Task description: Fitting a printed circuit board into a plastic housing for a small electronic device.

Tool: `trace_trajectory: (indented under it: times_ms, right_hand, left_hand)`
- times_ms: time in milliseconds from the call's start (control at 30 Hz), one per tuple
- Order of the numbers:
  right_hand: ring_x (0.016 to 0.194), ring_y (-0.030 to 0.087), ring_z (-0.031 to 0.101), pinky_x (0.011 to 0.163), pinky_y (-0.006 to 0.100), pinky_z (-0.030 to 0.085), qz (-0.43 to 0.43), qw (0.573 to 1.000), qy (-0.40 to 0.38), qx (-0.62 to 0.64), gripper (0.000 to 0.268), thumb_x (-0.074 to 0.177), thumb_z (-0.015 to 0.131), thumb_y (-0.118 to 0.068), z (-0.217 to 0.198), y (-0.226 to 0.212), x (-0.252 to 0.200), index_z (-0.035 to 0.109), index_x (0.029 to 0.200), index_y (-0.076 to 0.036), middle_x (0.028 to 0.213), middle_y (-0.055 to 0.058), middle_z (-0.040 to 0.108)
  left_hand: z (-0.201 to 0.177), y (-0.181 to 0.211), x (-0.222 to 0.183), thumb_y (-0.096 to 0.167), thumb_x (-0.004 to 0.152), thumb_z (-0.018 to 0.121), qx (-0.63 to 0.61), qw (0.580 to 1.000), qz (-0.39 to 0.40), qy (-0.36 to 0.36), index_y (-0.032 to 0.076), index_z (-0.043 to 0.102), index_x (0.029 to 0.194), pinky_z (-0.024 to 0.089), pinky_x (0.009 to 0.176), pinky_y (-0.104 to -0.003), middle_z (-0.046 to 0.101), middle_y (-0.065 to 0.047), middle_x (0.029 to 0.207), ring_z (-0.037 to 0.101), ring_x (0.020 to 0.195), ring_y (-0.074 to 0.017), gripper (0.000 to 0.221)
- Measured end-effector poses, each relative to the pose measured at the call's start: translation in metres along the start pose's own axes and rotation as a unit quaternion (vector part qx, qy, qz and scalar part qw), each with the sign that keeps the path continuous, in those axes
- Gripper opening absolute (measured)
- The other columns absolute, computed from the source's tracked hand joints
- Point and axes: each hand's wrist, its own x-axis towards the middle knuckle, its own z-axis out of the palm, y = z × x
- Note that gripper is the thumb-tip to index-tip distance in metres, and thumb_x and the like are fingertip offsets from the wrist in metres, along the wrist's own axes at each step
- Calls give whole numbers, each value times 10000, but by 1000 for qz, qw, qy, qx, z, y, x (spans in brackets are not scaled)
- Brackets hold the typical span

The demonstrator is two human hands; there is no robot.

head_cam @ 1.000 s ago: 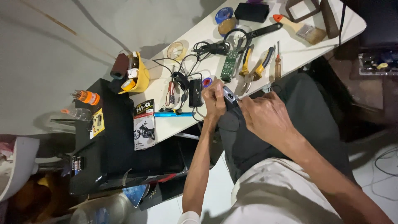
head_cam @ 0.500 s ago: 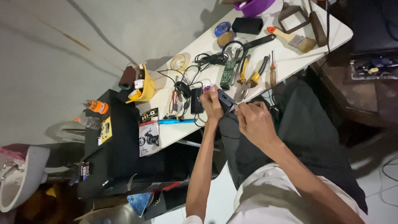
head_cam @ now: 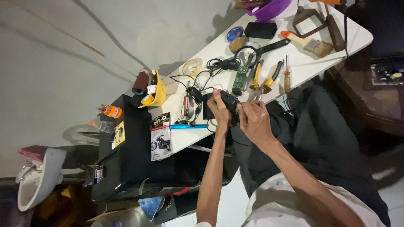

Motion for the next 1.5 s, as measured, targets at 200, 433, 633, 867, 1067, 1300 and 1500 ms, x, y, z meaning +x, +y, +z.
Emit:
trace_trajectory:
  times_ms: [200, 433, 633, 867, 1067, 1300, 1500]
  right_hand:
    - [588, 269, 663, 776, 406, 539, -19, 999, 9, -39, 290, 1066, 656, -90, -3, -3, 9, 607, 781, -82, 557, 85, 581]
    - [581, 251, 678, 792, 421, 529, -32, 993, -27, -112, 266, 1035, 683, -140, -8, -1, 23, 605, 781, -115, 541, 69, 593]
    - [651, 297, 708, 879, 479, 512, -17, 981, -119, -150, 207, 1023, 609, -141, -35, -16, 47, 616, 820, -100, 555, 102, 610]
    - [587, 338, 576, 766, 431, 464, 72, 986, -144, -39, 197, 1030, 572, -64, -27, -11, 45, 576, 837, -24, 560, 133, 510]
    - [557, 245, 572, 821, 406, 488, 52, 983, -122, -127, 241, 999, 654, -68, -13, -10, 36, 508, 809, -96, 556, 77, 491]
    - [648, 136, 629, 962, 429, 461, 90, 974, -110, -175, 251, 1027, 626, -102, 4, 6, 22, 561, 785, -108, 578, 14, 567]
    - [536, 254, 614, 864, 477, 502, 55, 983, -61, -166, 297, 1023, 628, -123, 22, 28, 5, 510, 751, -117, 530, 37, 559]
  left_hand:
    - [2, -3, -2, 389, 1132, 437, 13, 999, -32, 5, 195, 492, 558, 369, 557, -285, 426, 6, 461, 371, 455, -88, 608]
    - [6, 23, 3, 380, 1111, 455, 31, 998, -57, 9, 161, 485, 579, 378, 614, -313, 444, 8, 505, 387, 521, -106, 577]
    - [11, 29, 2, 327, 1079, 475, 43, 996, -77, 19, 141, 502, 568, 386, 631, -350, 450, -6, 515, 410, 546, -130, 544]
    - [13, 26, 0, 362, 1117, 454, 36, 997, -70, 6, 136, 505, 584, 348, 634, -356, 389, -49, 492, 369, 531, -119, 581]
    - [15, 19, 3, 339, 1080, 489, 48, 997, -63, 22, 126, 453, 527, 353, 620, -346, 368, -26, 467, 366, 528, -152, 594]
    - [18, 10, 5, 418, 1057, 510, 87, 992, -89, 26, 116, 476, 532, 361, 635, -363, 383, -46, 492, 388, 574, -172, 606]
    - [17, 15, 12, 422, 1035, 515, 109, 988, -109, 13, 78, 494, 527, 388, 656, -389, 441, -78, 504, 424, 611, -197, 614]
